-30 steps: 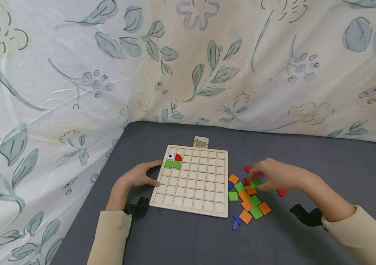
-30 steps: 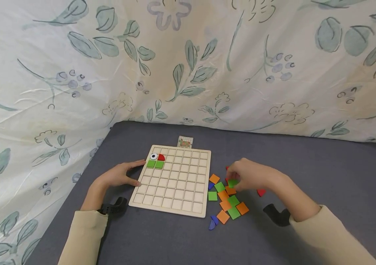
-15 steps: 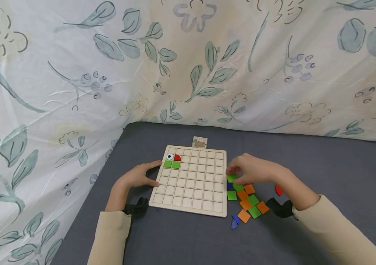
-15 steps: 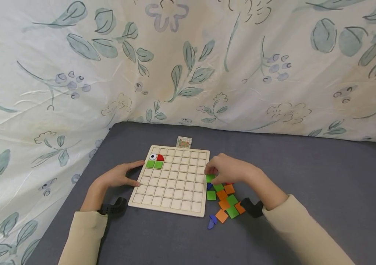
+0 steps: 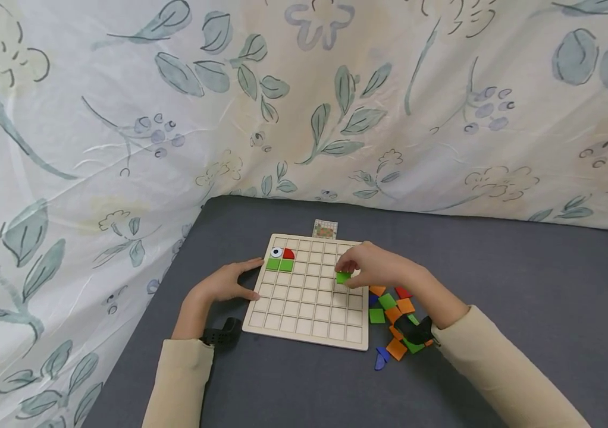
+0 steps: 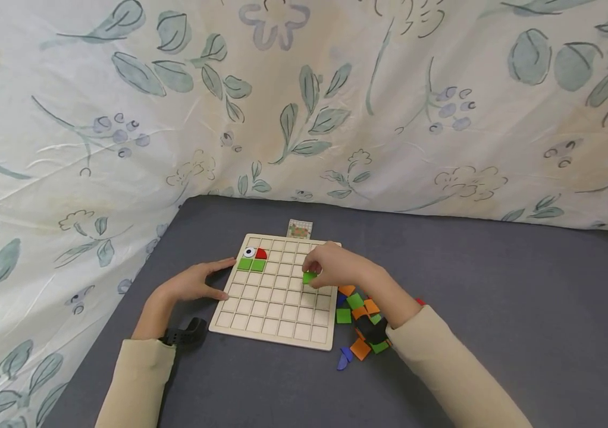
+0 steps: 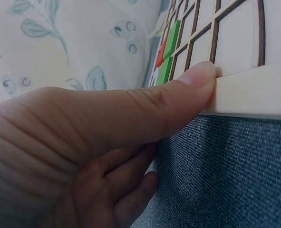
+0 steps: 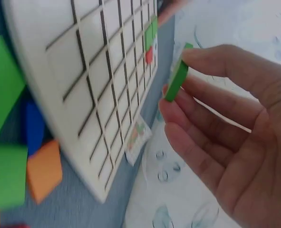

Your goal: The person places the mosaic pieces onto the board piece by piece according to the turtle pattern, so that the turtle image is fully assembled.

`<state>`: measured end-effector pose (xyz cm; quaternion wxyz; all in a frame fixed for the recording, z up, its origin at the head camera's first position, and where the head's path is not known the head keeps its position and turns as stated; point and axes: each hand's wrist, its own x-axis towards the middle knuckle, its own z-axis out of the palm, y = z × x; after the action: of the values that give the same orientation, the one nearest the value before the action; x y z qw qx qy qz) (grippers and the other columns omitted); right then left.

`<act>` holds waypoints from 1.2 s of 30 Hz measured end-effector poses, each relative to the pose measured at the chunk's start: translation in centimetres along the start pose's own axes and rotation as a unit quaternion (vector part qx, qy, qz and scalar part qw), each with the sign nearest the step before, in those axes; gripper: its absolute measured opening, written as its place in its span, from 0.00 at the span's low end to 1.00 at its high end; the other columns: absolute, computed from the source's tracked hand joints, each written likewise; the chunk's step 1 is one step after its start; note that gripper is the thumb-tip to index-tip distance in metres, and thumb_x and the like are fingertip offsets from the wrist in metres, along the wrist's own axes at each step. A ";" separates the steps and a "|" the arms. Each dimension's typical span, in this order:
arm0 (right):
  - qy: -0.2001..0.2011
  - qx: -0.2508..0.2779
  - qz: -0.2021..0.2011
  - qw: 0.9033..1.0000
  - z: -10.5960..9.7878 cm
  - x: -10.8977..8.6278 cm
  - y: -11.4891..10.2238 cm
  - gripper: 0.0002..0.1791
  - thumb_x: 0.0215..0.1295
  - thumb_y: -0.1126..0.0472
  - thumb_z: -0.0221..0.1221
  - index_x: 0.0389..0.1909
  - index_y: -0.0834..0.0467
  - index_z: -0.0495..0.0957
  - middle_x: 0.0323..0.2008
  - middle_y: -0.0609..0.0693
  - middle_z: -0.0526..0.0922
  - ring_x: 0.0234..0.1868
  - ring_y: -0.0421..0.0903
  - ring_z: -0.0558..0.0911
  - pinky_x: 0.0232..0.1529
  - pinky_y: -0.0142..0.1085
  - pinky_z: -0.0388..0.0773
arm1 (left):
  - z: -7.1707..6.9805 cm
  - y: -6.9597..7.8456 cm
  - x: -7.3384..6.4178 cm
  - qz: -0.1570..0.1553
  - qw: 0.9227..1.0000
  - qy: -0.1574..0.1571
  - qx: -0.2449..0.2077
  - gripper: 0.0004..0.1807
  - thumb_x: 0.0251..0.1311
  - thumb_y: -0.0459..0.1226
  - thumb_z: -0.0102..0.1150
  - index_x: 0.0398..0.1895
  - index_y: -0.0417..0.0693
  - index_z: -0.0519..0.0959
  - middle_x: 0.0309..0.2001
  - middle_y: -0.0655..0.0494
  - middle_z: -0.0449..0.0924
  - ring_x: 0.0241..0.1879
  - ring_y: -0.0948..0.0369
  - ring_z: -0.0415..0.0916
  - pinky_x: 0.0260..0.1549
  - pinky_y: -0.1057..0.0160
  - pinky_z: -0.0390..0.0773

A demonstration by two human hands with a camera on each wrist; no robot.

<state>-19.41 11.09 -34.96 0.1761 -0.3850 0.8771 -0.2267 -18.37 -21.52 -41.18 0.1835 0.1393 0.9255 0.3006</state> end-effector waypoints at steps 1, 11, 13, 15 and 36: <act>0.004 -0.003 -0.003 1.000 0.1 0.4 -0.2 0.15 0.56 0.63 0.62 0.44 0.64 0.80 0.38 0.49 0.83 0.39 0.44 0.79 0.42 0.36 0.77 | 0.0 0.0 0.0 -0.001 1.000 0.000 0.001 0.46 0.46 0.40 0.70 0.70 0.46 0.58 0.70 0.45 0.54 0.68 0.44 0.51 0.61 0.43 0.59; 0.022 0.031 -0.018 0.999 1.2 4.6 -2.1 0.15 0.56 0.63 0.63 0.44 0.64 0.80 0.40 0.53 0.83 0.40 0.44 0.81 0.42 0.32 0.77 | -0.1 0.0 -0.1 -0.002 1.000 -0.001 -0.001 0.46 0.45 0.40 0.71 0.69 0.45 0.58 0.69 0.45 0.55 0.68 0.44 0.51 0.61 0.43 0.59; 0.026 0.035 -0.021 0.999 1.4 5.3 -2.5 0.15 0.56 0.64 0.63 0.45 0.65 0.80 0.41 0.54 0.83 0.40 0.45 0.81 0.42 0.32 0.77 | -0.1 0.1 -0.1 -0.002 1.000 -0.002 -0.002 0.46 0.46 0.40 0.70 0.69 0.46 0.58 0.69 0.45 0.54 0.68 0.44 0.51 0.61 0.43 0.59; 0.028 0.037 -0.026 0.999 1.6 5.9 -3.0 0.15 0.56 0.64 0.62 0.45 0.66 0.80 0.41 0.55 0.83 0.40 0.46 0.81 0.42 0.31 0.77 | -0.2 0.1 -0.1 -0.003 1.000 -0.004 -0.004 0.46 0.46 0.40 0.70 0.69 0.46 0.58 0.70 0.45 0.54 0.68 0.44 0.51 0.61 0.43 0.59; 0.050 -0.014 -0.014 0.999 4.8 10.3 -4.5 0.12 0.53 0.65 0.65 0.40 0.64 0.82 0.36 0.55 0.84 0.39 0.47 0.81 0.40 0.34 0.78 | -0.4 0.0 -0.2 0.000 1.000 -0.009 -0.020 0.46 0.46 0.40 0.70 0.70 0.49 0.58 0.70 0.47 0.53 0.68 0.44 0.50 0.61 0.42 0.58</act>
<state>-21.05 -0.66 -37.99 0.1235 -0.3882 0.8822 -0.2360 -18.35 -21.76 -40.80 0.1948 0.1380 0.9177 0.3176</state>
